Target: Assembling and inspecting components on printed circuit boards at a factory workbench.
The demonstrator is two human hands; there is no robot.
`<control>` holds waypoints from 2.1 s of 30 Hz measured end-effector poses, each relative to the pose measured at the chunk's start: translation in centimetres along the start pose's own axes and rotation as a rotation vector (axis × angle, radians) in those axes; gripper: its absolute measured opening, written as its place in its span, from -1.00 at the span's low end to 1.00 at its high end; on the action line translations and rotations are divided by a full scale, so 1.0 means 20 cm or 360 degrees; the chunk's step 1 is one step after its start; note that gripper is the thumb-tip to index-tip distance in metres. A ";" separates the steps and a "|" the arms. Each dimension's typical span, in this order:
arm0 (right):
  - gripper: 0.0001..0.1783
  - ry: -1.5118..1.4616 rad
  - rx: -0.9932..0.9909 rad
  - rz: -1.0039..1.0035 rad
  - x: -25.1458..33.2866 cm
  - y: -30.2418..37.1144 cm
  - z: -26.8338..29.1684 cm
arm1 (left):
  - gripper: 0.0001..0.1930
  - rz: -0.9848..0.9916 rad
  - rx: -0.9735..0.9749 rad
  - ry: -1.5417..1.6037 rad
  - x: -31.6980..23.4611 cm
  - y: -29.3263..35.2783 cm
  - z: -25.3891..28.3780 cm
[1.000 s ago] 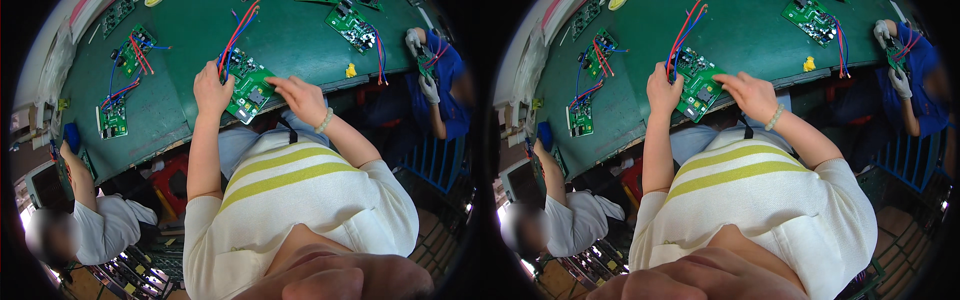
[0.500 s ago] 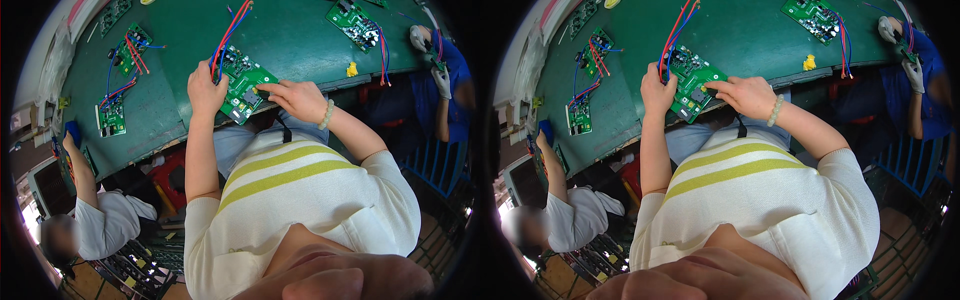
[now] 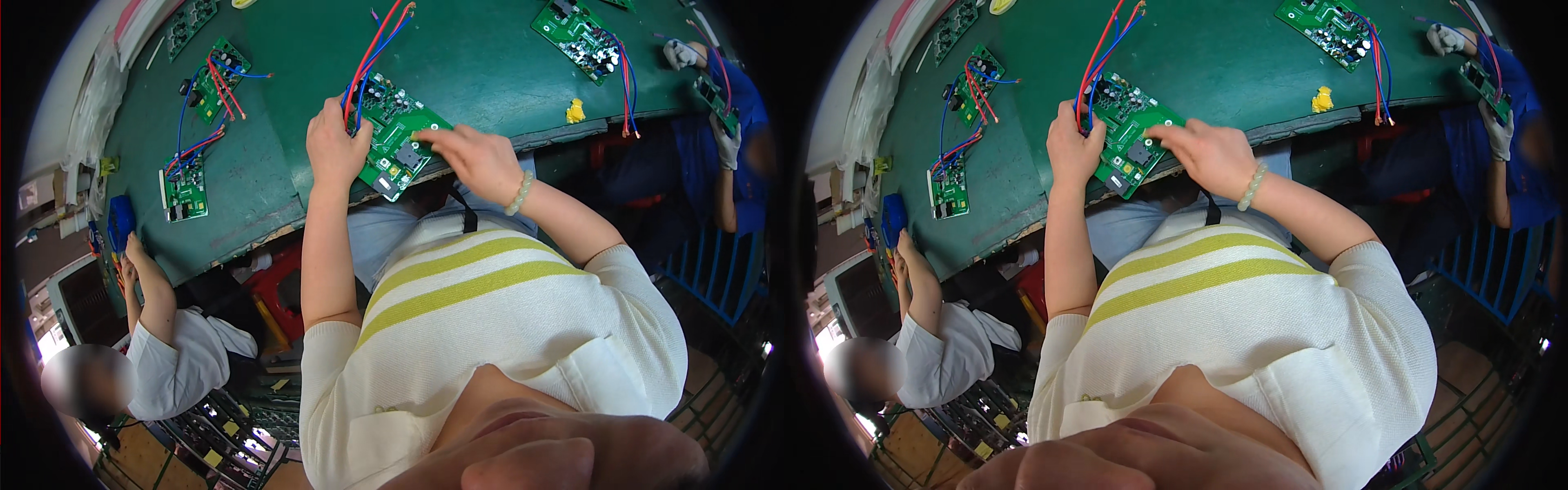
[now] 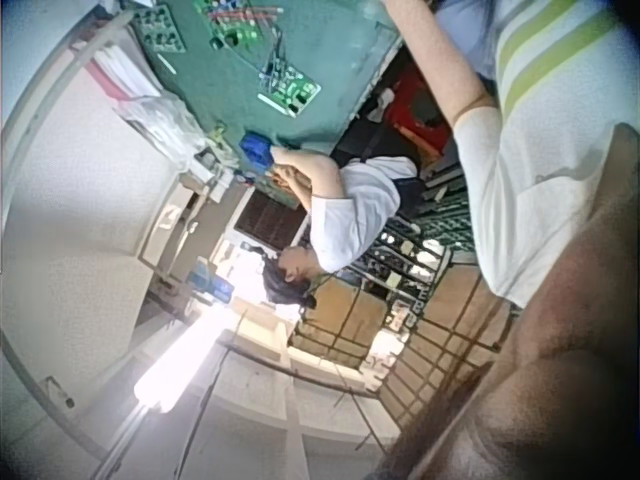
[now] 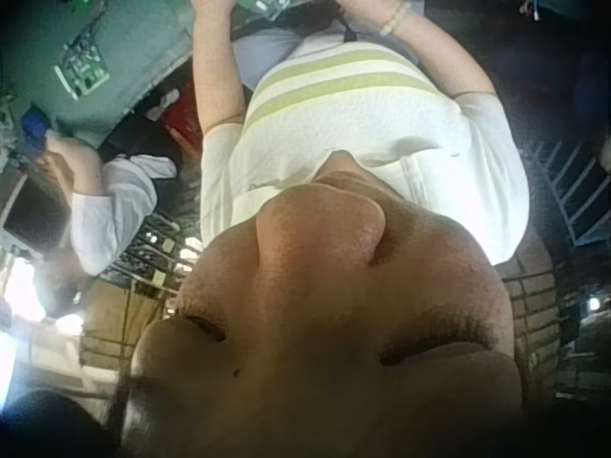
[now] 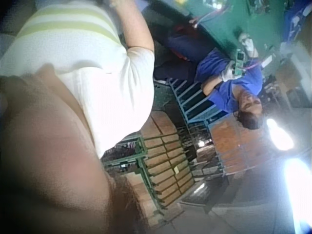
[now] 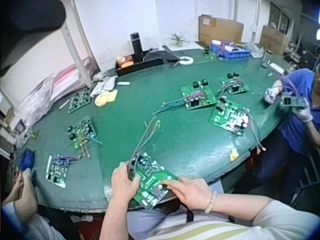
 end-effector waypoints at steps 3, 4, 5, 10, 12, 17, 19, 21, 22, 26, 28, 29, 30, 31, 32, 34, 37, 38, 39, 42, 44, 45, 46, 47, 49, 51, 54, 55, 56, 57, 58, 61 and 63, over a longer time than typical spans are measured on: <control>-0.71 -0.0489 -0.0518 -0.0107 -0.09 0.02 0.15 | -0.63 -0.0045 -0.0048 0.0057 -0.03 -0.01 0.00; -0.70 -0.0425 -0.0600 -0.0142 -0.12 0.05 0.22 | -0.63 -0.0070 -0.0043 0.0076 -0.04 0.00 -0.01; -0.69 -0.0339 -0.0680 -0.0174 -0.15 0.09 0.29 | -0.62 0.0098 -0.0084 0.0119 0.00 0.02 0.01; -0.66 0.0582 -0.0762 -0.0734 -0.47 0.41 0.52 | -0.45 0.0168 -0.0480 0.0178 0.02 0.06 0.01; -0.67 0.0801 -0.0633 -0.0918 -0.58 0.51 0.55 | -0.44 0.0229 -0.0460 0.0150 -0.03 0.06 0.01; -0.63 0.0704 -0.0134 -0.1094 -0.70 0.55 0.52 | -0.41 0.0259 -0.0243 -0.0220 -0.10 0.04 0.03; -0.62 0.0620 -0.0305 -0.1016 -0.60 0.47 0.56 | -0.42 0.0195 -0.0282 -0.0189 -0.05 0.03 0.01; -0.59 0.0408 -0.0419 -0.0771 -0.41 0.33 0.53 | -0.45 0.0001 -0.0307 0.0206 -0.04 0.04 -0.02; -0.56 0.0265 -0.0460 -0.0610 -0.31 0.27 0.49 | -0.51 0.0040 -0.0296 0.0341 -0.03 0.05 -0.03; -0.53 0.0150 -0.0438 -0.0204 -0.11 0.08 0.38 | -0.58 -0.0299 -0.0410 0.0300 -0.09 0.10 -0.02; -0.55 0.0206 -0.0383 -0.0017 -0.10 0.01 0.36 | -0.59 -0.0365 -0.0400 0.0300 -0.11 0.12 0.00; -0.55 0.0207 -0.0384 -0.0017 -0.12 -0.01 0.36 | -0.59 -0.0426 -0.0388 0.0304 -0.13 0.12 0.00; -0.57 0.0210 -0.0275 0.0034 -0.12 -0.03 0.34 | -0.61 -0.0503 -0.0424 0.0291 -0.14 0.13 0.00; -0.59 0.0213 -0.0163 0.0084 -0.13 -0.05 0.32 | -0.61 -0.0502 -0.0425 0.0295 -0.15 0.13 0.00; -0.59 0.0218 -0.0162 0.0082 -0.14 -0.07 0.32 | -0.61 -0.0573 -0.0455 0.0287 -0.17 0.14 0.01; -0.62 0.0417 -0.0034 0.0223 -0.11 -0.11 0.30 | -0.61 -0.0641 -0.0485 0.0285 -0.18 0.14 0.02; -0.64 0.0597 0.0039 0.0417 -0.07 -0.16 0.31 | -0.61 -0.0635 -0.0479 0.0348 -0.17 0.14 0.02; -0.64 0.0599 0.0042 0.0417 -0.08 -0.18 0.31 | -0.61 -0.0643 -0.0475 0.0353 -0.18 0.14 0.02; -0.64 0.0629 0.0100 0.0491 -0.08 -0.19 0.30 | -0.61 -0.0650 -0.0471 0.0357 -0.18 0.14 0.02; -0.65 0.0730 0.0219 0.0592 -0.07 -0.22 0.26 | -0.61 -0.0653 -0.0472 0.0390 -0.18 0.13 0.02; -0.65 0.0799 0.0285 0.0629 -0.06 -0.23 0.25 | -0.61 -0.0638 -0.0468 0.0395 -0.18 0.13 0.02; -0.65 0.0818 0.0309 0.0641 -0.05 -0.24 0.25 | -0.61 -0.0628 -0.0460 0.0403 -0.18 0.13 0.02; -0.66 0.0837 0.0334 0.0654 -0.05 -0.24 0.24 | -0.61 -0.0623 -0.0463 0.0401 -0.18 0.13 0.02; -0.66 0.0835 0.0337 0.0659 -0.05 -0.25 0.24 | -0.61 -0.0639 -0.0469 0.0391 -0.18 0.13 0.03; -0.69 0.0807 0.0319 0.0712 -0.04 -0.24 0.25 | -0.61 -0.0652 -0.0476 0.0380 -0.19 0.13 0.03; -0.71 0.0791 0.0298 0.0765 -0.06 -0.24 0.24 | -0.61 -0.0645 -0.0467 0.0385 -0.18 0.12 0.02; -0.74 0.0831 0.0268 0.0842 -0.05 -0.23 0.24 | -0.61 -0.0649 -0.0462 0.0392 -0.19 0.12 0.02; -0.76 0.0887 0.0258 0.0866 -0.04 -0.23 0.24 | -0.61 -0.0648 -0.0461 0.0392 -0.18 0.12 0.02; -0.76 0.0886 0.0259 0.0866 -0.04 -0.23 0.24 | -0.62 -0.0642 -0.0462 0.0390 -0.18 0.12 0.02; -0.76 0.0922 0.0267 0.0907 -0.03 -0.23 0.23 | -0.62 -0.0636 -0.0462 0.0387 -0.18 0.12 0.02; -0.76 0.0959 0.0274 0.0948 -0.03 -0.23 0.22 | -0.62 -0.0635 -0.0462 0.0388 -0.17 0.12 0.02; -0.78 0.0959 0.0319 0.1029 -0.03 -0.23 0.22 | -0.63 -0.0636 -0.0447 0.0387 -0.17 0.11 0.01; -0.78 0.0906 0.0332 0.1013 -0.05 -0.24 0.21 | -0.62 -0.0629 -0.0449 0.0376 -0.17 0.11 0.01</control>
Point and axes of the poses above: each hand's wrist, its own y-axis away from the middle knuckle, its own z-axis out of the back of the hand, x = y × z, the point moved 8 cm from there along -y, towards the middle knuckle, and after that the axes turned 3 degrees about z, right-handed, at the moved point
